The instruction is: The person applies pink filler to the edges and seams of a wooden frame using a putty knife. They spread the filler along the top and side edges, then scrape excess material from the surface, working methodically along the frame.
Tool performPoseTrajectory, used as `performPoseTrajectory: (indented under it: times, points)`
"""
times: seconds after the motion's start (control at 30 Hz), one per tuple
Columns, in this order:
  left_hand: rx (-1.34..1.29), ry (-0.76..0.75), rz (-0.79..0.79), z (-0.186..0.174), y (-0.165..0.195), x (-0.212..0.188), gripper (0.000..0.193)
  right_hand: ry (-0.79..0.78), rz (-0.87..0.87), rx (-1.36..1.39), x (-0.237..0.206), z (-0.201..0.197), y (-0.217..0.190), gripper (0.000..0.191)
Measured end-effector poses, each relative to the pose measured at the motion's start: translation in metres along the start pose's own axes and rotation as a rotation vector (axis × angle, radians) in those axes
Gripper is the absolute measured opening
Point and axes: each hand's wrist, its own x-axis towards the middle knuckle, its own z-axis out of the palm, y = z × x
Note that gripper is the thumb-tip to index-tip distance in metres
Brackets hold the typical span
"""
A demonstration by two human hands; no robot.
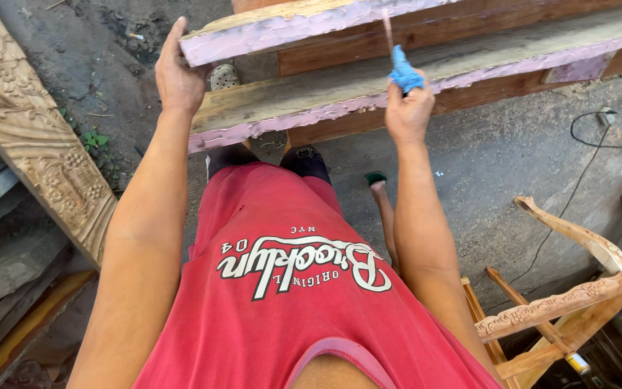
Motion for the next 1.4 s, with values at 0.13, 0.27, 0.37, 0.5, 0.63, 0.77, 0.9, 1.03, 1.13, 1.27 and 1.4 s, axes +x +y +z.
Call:
performPoseTrajectory:
  times: [0.13,0.27,0.37,0.5,0.63,0.77,0.9,1.03,1.13,1.27,1.4]
  points:
    - [-0.060,-0.065,-0.199,-0.002,-0.004,-0.001,0.064,0.019,0.209,0.125,0.010,-0.023,0.035,0.024]
    - [0.076,-0.089,-0.161,-0.009,-0.008,0.006,0.061,0.023,0.237,-0.003,0.019,-0.010,0.034,0.010]
    - [-0.092,-0.095,-0.293,-0.012,-0.008,0.007,0.057,-0.065,-0.001,-0.126,0.018,-0.008,0.028,0.013]
    - [0.135,-0.075,-0.139,-0.011,-0.007,0.005,0.057,-0.103,-0.071,-0.045,0.022,-0.032,0.034,0.009]
    - [0.075,-0.080,-0.207,-0.008,-0.003,0.006,0.055,-0.023,0.023,0.040,0.026,-0.041,0.041,0.008]
    - [-0.393,-0.014,-0.518,-0.006,0.000,0.009,0.048,-0.111,-0.023,0.095,0.027,-0.050,0.052,0.007]
    - [0.076,-0.093,-0.217,-0.010,0.002,0.008,0.058,0.069,0.139,0.112,0.040,-0.073,0.073,0.012]
    - [0.021,-0.088,-0.224,-0.014,0.004,0.007,0.058,0.133,0.087,0.044,0.046,-0.069,0.085,0.007]
    - [0.099,-0.097,-0.258,-0.017,0.005,0.008,0.056,0.013,0.121,0.063,0.042,-0.067,0.089,0.009]
    - [0.143,-0.105,-0.267,-0.018,0.008,0.010,0.057,0.049,0.184,0.122,0.042,-0.080,0.090,0.007]
    - [0.051,-0.102,-0.298,-0.015,0.012,0.010,0.056,0.001,-0.001,-0.016,0.043,-0.084,0.082,0.008]
